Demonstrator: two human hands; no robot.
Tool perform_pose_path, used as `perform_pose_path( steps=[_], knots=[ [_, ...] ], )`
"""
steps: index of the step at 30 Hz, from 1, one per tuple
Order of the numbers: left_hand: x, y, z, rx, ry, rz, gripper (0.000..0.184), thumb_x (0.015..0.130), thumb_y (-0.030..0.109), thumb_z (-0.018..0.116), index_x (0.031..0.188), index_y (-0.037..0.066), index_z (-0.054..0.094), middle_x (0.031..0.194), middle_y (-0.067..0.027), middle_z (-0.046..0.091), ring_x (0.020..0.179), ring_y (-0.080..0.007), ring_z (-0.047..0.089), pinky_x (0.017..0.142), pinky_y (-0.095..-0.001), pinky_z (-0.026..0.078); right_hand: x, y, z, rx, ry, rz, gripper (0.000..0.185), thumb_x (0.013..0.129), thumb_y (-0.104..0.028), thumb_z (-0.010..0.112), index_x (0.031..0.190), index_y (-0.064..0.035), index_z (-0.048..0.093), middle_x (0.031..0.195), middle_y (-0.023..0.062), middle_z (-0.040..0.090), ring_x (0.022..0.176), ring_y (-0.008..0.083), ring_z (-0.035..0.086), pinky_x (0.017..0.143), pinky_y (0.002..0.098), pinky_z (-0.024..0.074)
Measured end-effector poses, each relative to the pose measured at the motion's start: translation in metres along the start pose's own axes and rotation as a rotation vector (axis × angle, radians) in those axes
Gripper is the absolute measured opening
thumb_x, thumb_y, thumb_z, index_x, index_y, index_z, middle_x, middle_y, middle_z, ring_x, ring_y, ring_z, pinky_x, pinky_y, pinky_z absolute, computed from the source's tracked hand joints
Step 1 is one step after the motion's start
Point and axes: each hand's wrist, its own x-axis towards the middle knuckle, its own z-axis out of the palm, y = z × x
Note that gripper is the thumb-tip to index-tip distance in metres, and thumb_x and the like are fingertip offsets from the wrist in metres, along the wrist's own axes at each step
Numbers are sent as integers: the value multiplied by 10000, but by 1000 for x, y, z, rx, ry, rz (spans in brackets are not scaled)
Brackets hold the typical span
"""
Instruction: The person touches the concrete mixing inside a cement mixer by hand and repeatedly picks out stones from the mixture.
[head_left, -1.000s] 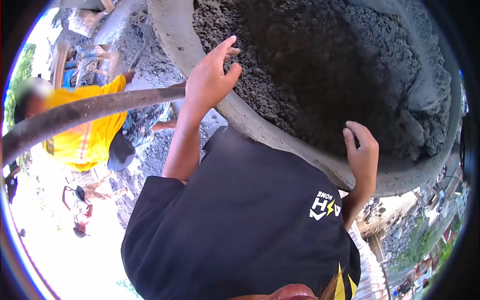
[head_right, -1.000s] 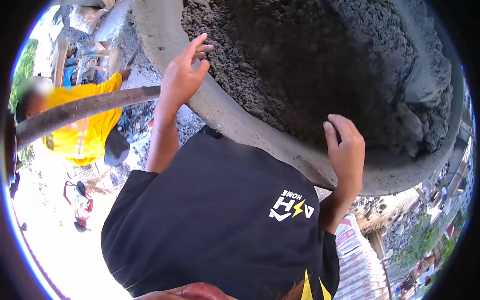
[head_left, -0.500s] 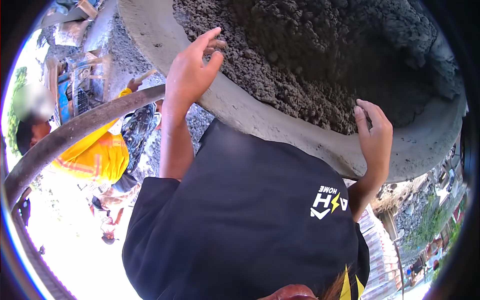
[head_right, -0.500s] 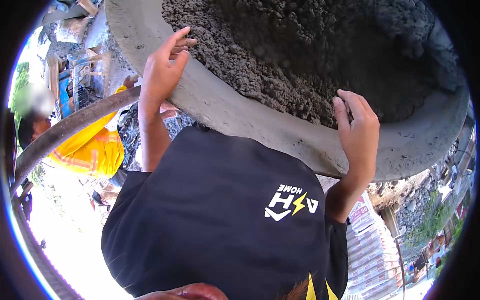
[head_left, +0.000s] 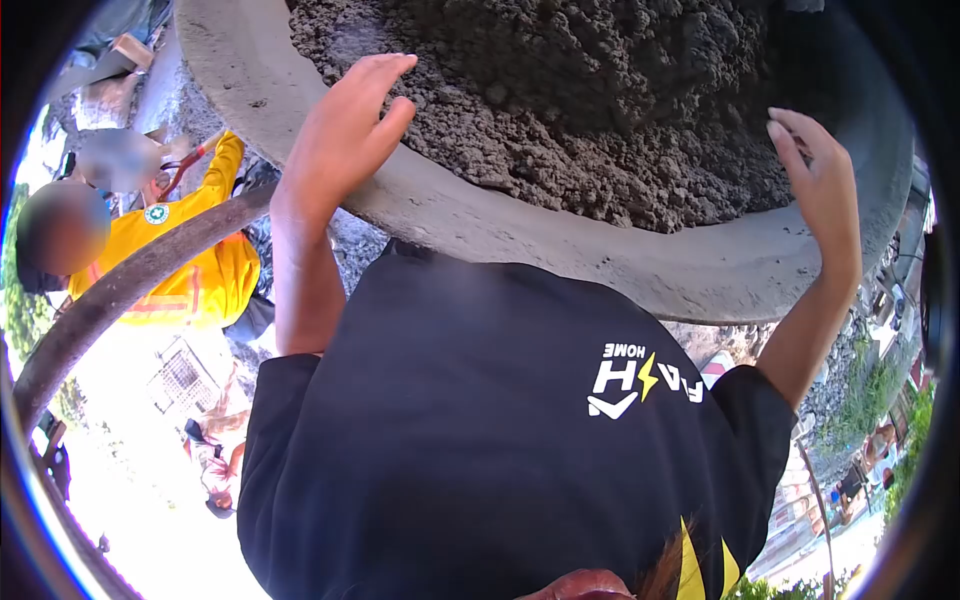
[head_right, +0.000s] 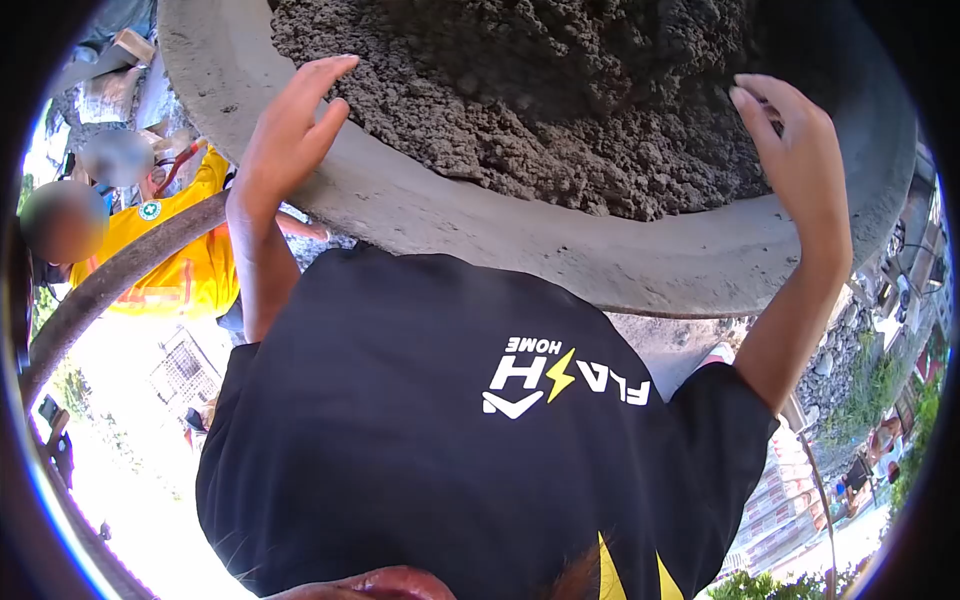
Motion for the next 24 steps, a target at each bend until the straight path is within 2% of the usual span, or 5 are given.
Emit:
perform_pose_path(
  steps=[3,11,13,15,24],
  knots=[
    [12,-10,1,216,-54,445,420,923,162,518,1329,57,547,1333,-165,570,1227,-331,547,1022,-382,439,27,22,17,17,-138,-32,296,944,-249,612,1066,12,682,923,177,704,818,292,667,784,368,512],
    [97,23,8,260,-434,134,444,922,285,507,1282,43,602,1193,-188,661,1105,-333,626,954,-430,483,88,37,138,-140,-462,-260,206,901,-196,601,919,-14,695,802,165,688,742,343,654,724,439,524],
    [138,44,4,271,-891,-28,495,947,245,440,1381,11,485,1425,-240,456,1336,-369,430,1098,-426,360,101,43,183,-384,-487,-308,161,870,-140,589,872,-27,704,838,162,705,812,337,691,735,441,561],
    [162,1,77,546,-837,43,477,891,325,516,1247,27,628,1228,-186,648,1150,-333,607,994,-418,472,112,27,211,-498,-532,-362,151,833,-102,582,862,-37,716,868,157,718,865,339,706,739,433,585],
    [168,-68,247,528,-1251,-3,439,789,372,583,1135,141,722,1111,-130,709,1077,-296,648,898,-415,516,94,-21,271,-249,-557,-608,126,768,-82,596,796,-45,713,850,161,712,839,336,704,744,435,569]
  ],
)
